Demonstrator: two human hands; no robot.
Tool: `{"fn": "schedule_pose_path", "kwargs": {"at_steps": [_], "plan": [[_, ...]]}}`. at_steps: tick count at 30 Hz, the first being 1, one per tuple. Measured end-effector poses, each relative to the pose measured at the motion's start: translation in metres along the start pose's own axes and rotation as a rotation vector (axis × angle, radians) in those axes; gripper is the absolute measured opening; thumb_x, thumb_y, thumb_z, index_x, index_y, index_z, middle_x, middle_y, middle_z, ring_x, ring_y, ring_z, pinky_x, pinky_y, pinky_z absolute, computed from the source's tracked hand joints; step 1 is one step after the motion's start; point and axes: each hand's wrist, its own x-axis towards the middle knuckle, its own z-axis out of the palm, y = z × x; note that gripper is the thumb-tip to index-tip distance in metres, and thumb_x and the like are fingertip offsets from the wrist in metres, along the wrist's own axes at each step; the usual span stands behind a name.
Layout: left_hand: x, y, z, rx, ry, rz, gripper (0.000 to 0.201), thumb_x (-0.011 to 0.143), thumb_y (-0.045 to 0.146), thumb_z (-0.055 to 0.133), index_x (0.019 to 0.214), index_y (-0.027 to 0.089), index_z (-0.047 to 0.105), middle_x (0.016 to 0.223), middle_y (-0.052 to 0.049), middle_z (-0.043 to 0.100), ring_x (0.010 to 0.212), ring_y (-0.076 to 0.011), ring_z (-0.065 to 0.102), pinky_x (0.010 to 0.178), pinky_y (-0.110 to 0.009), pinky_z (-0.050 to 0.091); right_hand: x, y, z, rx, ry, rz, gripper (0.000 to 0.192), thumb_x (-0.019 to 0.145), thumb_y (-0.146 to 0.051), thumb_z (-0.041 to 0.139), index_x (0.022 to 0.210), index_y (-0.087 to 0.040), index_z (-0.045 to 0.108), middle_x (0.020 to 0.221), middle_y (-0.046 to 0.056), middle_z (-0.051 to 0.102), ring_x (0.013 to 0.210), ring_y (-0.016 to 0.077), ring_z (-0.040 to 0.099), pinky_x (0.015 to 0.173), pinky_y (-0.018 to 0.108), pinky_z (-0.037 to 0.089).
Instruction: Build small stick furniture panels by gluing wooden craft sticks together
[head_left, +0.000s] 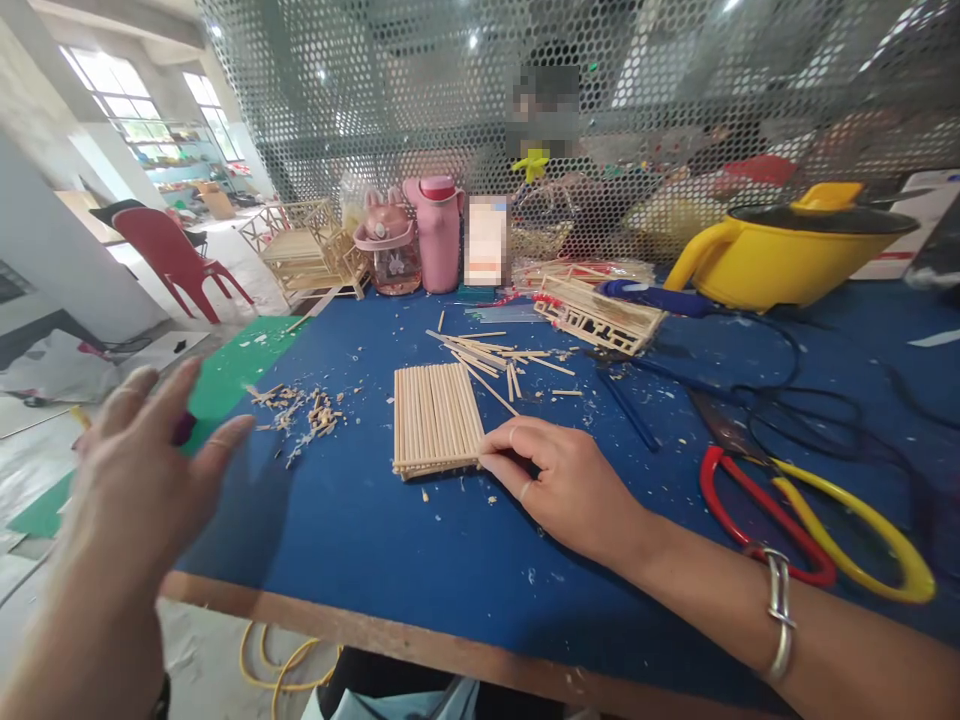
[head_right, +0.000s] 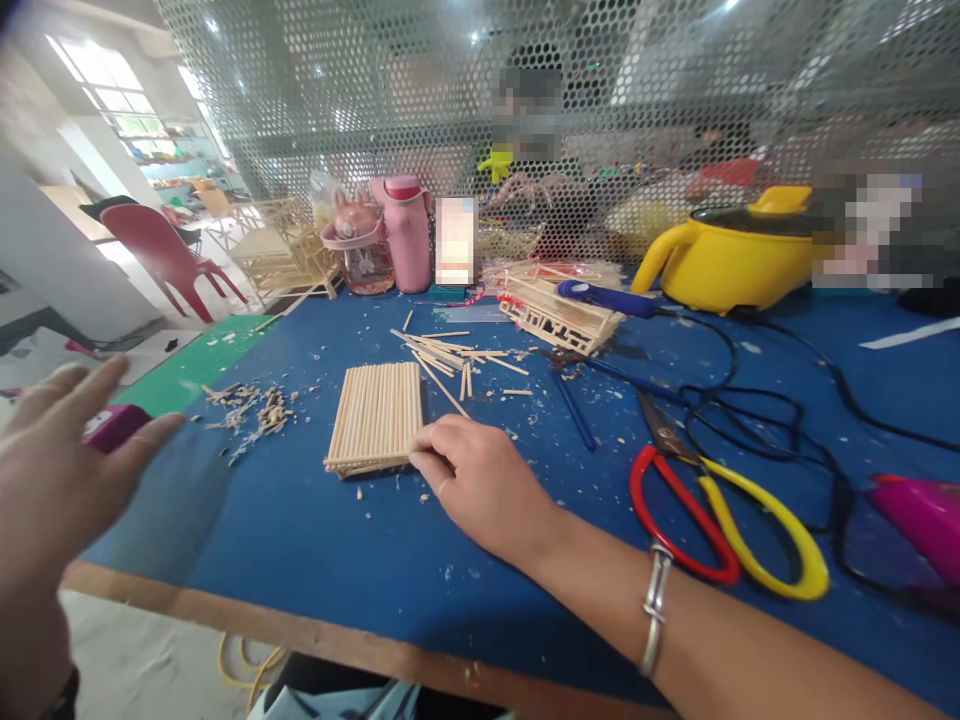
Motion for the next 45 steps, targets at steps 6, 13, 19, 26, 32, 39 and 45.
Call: {"fn": "schedule_pose_path", "kwargs": {"at_steps": [6,13,19,26,32,39,45], "plan": [[-0.030,0.110,0.017,-0.196,-0.155,0.390,0.017,0.085,0.027,0.055,0.094,0.026,0.069,0.092,-0.001,0.066,0.080,-0.0142,0.063,0.068,-0.024,0.051,0.000,0.000,-0.002,-0.011,-0.014,-0.018,0.012,0.085,-0.015,0.054,0.082,-0.017,0.065,0.079,0.001,0.066,0.075,0.0111,0.061,0.071,0.023,0.047],[-0.039,0.114,0.032,-0.171,-0.226,0.313,0.017,0.086,0.026,0.054,0.086,0.024,0.071,0.082,0.000,0.065,0.066,-0.0103,0.061,0.059,-0.019,0.047,0.000,0.001,-0.002,-0.026,-0.039,-0.028,0.014,0.087,-0.018,0.052,0.084,-0.018,0.066,0.081,0.003,0.067,0.077,0.0134,0.061,0.073,0.026,0.047],[-0.040,0.112,0.032,-0.161,-0.205,0.371,0.017,0.086,0.025,0.054,0.084,0.022,0.071,0.081,0.000,0.066,0.066,-0.0097,0.061,0.057,-0.017,0.045,-0.001,0.006,-0.003,0.075,-0.054,0.018,0.016,0.080,-0.009,0.053,0.085,-0.019,0.064,0.080,0.001,0.065,0.073,0.0115,0.060,0.069,0.024,0.047],[-0.037,0.113,0.031,-0.162,-0.192,0.379,0.019,0.086,0.028,0.053,0.081,0.023,0.071,0.079,0.001,0.067,0.065,-0.0103,0.063,0.056,-0.017,0.046,-0.004,0.009,-0.003,0.185,-0.016,0.249,0.025,0.071,-0.002,0.050,0.089,-0.018,0.056,0.076,0.000,0.061,0.063,0.0094,0.056,0.059,0.021,0.047],[-0.039,0.110,0.031,-0.149,-0.183,0.401,0.017,0.086,0.027,0.054,0.082,0.024,0.071,0.080,0.002,0.068,0.066,-0.0107,0.064,0.058,-0.018,0.047,-0.003,0.004,-0.003,0.101,-0.029,0.070,0.012,0.078,-0.012,0.058,0.082,-0.020,0.067,0.075,-0.001,0.065,0.068,0.0103,0.058,0.065,0.022,0.045],[-0.039,0.113,0.032,-0.115,-0.177,0.380,0.018,0.087,0.029,0.053,0.082,0.025,0.071,0.079,0.001,0.068,0.064,-0.0115,0.064,0.054,-0.019,0.046,-0.004,0.004,0.000,0.090,0.008,0.078,0.012,0.076,-0.010,0.058,0.083,-0.018,0.063,0.073,-0.002,0.064,0.064,0.0096,0.057,0.063,0.022,0.045],[-0.040,0.113,0.033,-0.118,-0.171,0.369,0.018,0.086,0.029,0.053,0.083,0.025,0.071,0.080,0.001,0.068,0.065,-0.0118,0.064,0.054,-0.019,0.047,-0.003,0.005,-0.001,0.075,-0.002,0.016,0.011,0.081,-0.014,0.057,0.078,-0.018,0.066,0.078,0.000,0.068,0.073,0.0113,0.062,0.068,0.023,0.046]]}}
